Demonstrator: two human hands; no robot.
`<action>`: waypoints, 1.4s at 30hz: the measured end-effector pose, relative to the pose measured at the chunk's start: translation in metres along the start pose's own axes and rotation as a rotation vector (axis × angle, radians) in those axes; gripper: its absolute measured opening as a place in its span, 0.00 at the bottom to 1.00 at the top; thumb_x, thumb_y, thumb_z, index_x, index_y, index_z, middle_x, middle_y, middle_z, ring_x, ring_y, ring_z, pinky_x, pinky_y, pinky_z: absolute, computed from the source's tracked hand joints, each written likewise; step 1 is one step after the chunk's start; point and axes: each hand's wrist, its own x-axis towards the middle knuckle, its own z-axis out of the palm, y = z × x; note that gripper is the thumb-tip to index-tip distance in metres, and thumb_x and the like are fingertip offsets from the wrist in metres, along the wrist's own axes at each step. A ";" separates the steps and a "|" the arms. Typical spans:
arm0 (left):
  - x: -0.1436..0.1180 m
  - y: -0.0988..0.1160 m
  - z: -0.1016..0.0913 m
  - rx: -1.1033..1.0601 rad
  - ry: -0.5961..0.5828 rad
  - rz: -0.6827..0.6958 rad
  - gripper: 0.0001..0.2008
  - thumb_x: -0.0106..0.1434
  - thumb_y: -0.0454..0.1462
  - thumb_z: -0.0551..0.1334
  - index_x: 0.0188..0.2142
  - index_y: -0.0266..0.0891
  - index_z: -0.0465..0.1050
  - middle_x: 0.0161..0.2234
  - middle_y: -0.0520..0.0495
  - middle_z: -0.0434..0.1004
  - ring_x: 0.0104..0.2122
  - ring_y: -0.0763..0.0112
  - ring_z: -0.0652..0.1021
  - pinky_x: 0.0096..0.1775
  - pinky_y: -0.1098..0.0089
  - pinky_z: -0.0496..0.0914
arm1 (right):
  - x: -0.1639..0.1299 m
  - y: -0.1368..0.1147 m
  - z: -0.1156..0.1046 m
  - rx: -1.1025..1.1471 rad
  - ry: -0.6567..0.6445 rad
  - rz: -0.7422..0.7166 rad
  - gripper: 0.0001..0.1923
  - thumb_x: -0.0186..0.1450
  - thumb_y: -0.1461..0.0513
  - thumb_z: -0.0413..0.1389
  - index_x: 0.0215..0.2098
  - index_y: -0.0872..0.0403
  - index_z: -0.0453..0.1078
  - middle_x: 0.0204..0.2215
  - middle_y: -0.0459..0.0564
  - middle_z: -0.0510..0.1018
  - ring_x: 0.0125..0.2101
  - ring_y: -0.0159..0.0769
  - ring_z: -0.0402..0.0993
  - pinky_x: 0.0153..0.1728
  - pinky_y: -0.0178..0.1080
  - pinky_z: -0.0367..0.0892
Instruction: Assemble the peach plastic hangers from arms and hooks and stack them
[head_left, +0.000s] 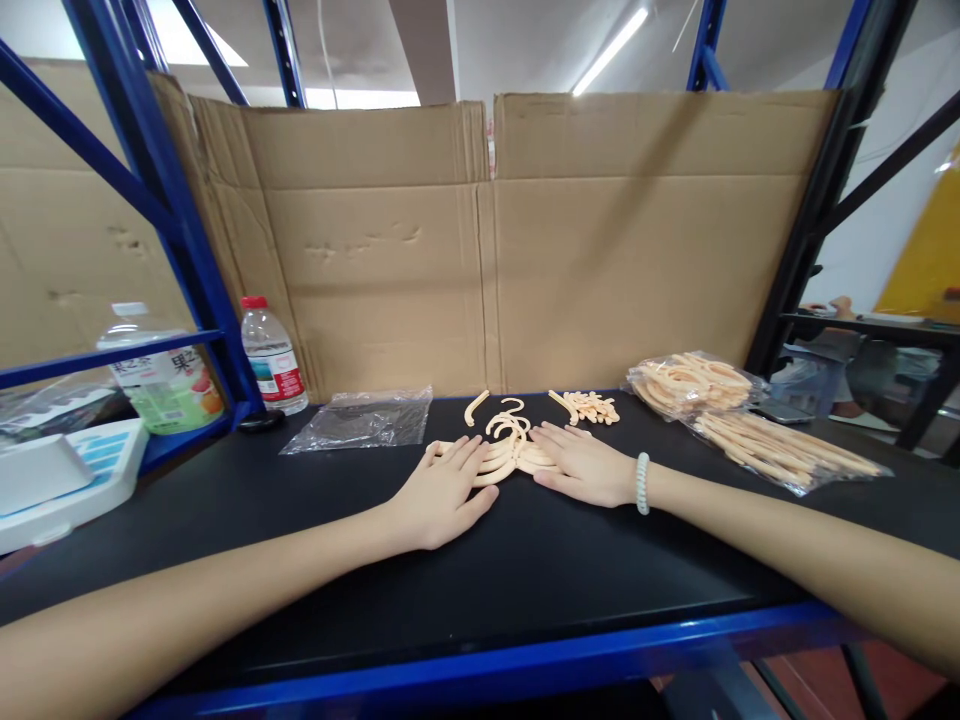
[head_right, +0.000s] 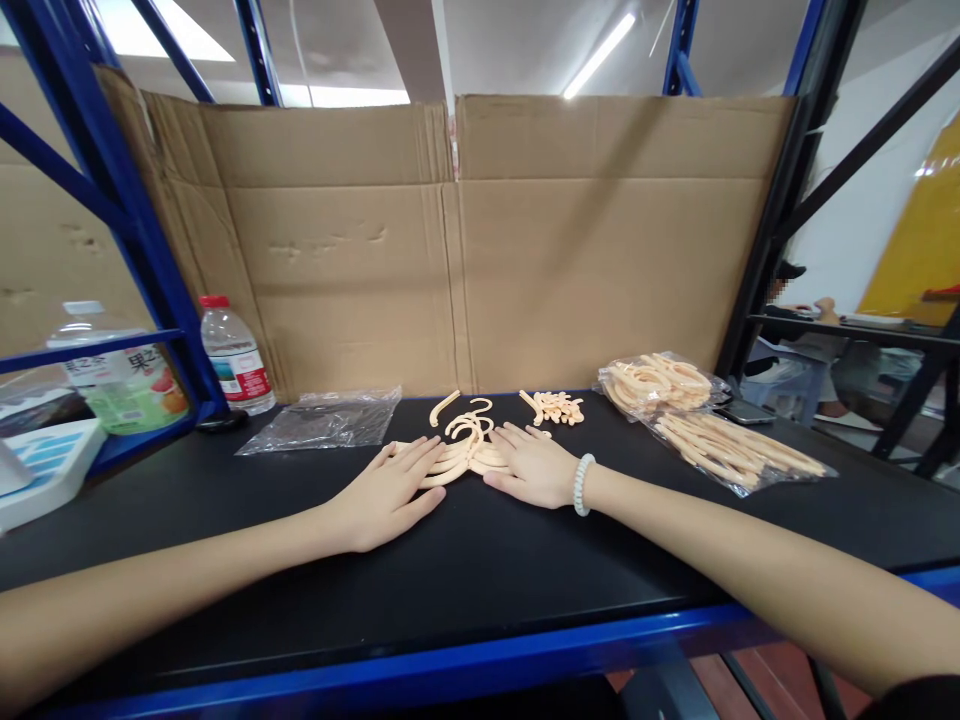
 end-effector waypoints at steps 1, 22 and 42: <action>0.001 -0.001 0.000 -0.041 0.032 -0.004 0.31 0.66 0.50 0.46 0.62 0.33 0.53 0.63 0.36 0.52 0.63 0.52 0.54 0.60 0.47 0.48 | 0.000 0.002 -0.001 0.011 0.016 -0.009 0.39 0.68 0.44 0.36 0.64 0.66 0.48 0.63 0.66 0.52 0.64 0.53 0.43 0.61 0.56 0.44; 0.121 -0.082 -0.022 -0.211 0.177 -0.413 0.23 0.64 0.46 0.52 0.19 0.36 0.71 0.22 0.45 0.76 0.28 0.64 0.77 0.32 0.70 0.66 | 0.135 0.060 -0.019 -0.112 0.033 -0.108 0.10 0.58 0.68 0.58 0.39 0.56 0.76 0.34 0.50 0.80 0.34 0.33 0.74 0.35 0.31 0.64; 0.108 -0.066 -0.036 -0.216 0.136 -0.339 0.24 0.51 0.29 0.64 0.50 0.35 0.67 0.29 0.49 0.76 0.32 0.65 0.78 0.37 0.68 0.70 | 0.047 0.022 -0.057 0.178 0.655 0.101 0.10 0.66 0.60 0.47 0.36 0.56 0.67 0.16 0.41 0.69 0.18 0.28 0.64 0.26 0.32 0.58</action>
